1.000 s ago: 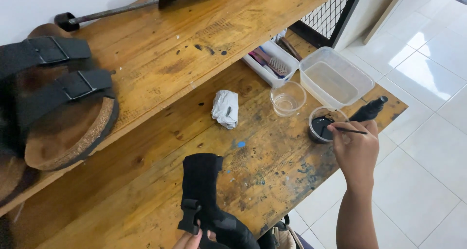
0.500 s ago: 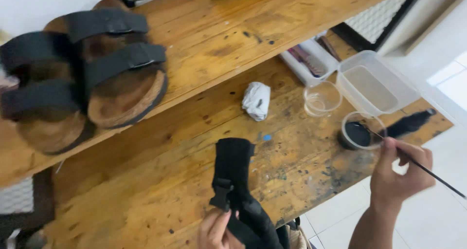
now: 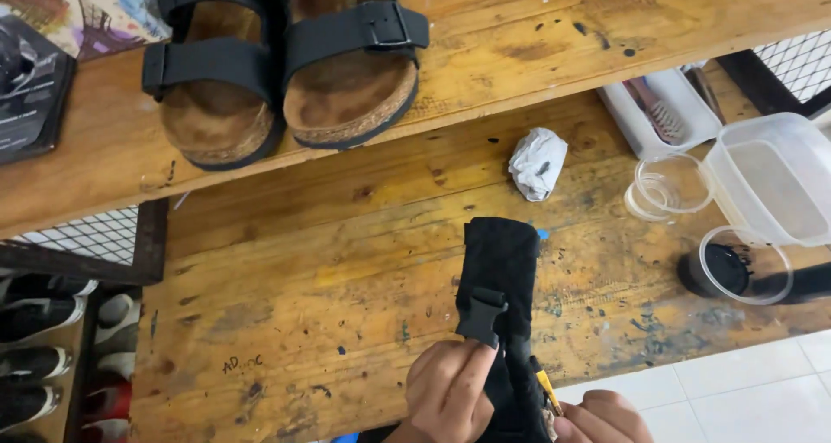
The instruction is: Painting a black fabric strap with a small brush and black paint on a wooden workbench.
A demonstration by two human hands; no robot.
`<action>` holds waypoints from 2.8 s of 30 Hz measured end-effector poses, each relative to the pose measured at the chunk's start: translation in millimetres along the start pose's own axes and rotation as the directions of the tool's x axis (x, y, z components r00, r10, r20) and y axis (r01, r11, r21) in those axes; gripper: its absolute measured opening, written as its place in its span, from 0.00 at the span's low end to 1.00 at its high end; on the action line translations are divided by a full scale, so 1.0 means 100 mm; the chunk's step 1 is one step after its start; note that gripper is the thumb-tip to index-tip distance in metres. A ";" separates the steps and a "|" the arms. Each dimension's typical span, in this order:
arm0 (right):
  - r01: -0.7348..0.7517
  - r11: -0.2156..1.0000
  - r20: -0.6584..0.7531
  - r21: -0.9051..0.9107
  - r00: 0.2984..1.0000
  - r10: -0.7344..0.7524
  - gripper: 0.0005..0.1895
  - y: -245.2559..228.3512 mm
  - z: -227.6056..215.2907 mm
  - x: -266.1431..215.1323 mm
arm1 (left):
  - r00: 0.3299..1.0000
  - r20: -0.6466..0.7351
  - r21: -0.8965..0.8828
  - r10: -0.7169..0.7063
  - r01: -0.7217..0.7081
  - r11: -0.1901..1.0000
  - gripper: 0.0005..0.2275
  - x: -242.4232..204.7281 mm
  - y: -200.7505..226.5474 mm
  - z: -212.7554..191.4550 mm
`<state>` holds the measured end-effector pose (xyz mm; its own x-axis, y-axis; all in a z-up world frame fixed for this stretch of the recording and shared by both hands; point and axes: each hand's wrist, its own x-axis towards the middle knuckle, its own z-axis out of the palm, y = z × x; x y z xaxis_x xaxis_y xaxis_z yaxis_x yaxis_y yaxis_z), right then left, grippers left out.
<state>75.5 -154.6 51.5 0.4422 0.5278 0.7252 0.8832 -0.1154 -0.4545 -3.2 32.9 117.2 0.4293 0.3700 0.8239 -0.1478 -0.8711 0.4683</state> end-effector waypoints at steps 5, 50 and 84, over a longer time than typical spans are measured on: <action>0.047 0.992 -0.010 -0.117 0.999 -0.049 0.16 -0.08 0.06 -0.04 | 0.998 0.053 0.008 -0.013 0.012 1.000 0.12 0.10 0.06 -0.06; 0.068 0.967 -0.171 -0.247 0.979 -0.113 0.12 -0.25 0.22 0.23 | 0.987 -0.135 -0.011 0.086 -0.088 0.996 0.12 0.17 0.03 0.00; 0.162 0.949 -0.130 -0.270 0.971 -0.202 0.14 -0.22 0.19 0.26 | 0.993 -0.089 -0.026 0.077 -0.080 0.996 0.15 0.14 0.06 -0.03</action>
<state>64.1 -122.5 70.4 0.2707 0.4260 0.8633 0.9520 -0.2516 -0.1744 -0.7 34.2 132.5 0.3354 0.3289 0.8828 -0.2050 -0.8891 0.4092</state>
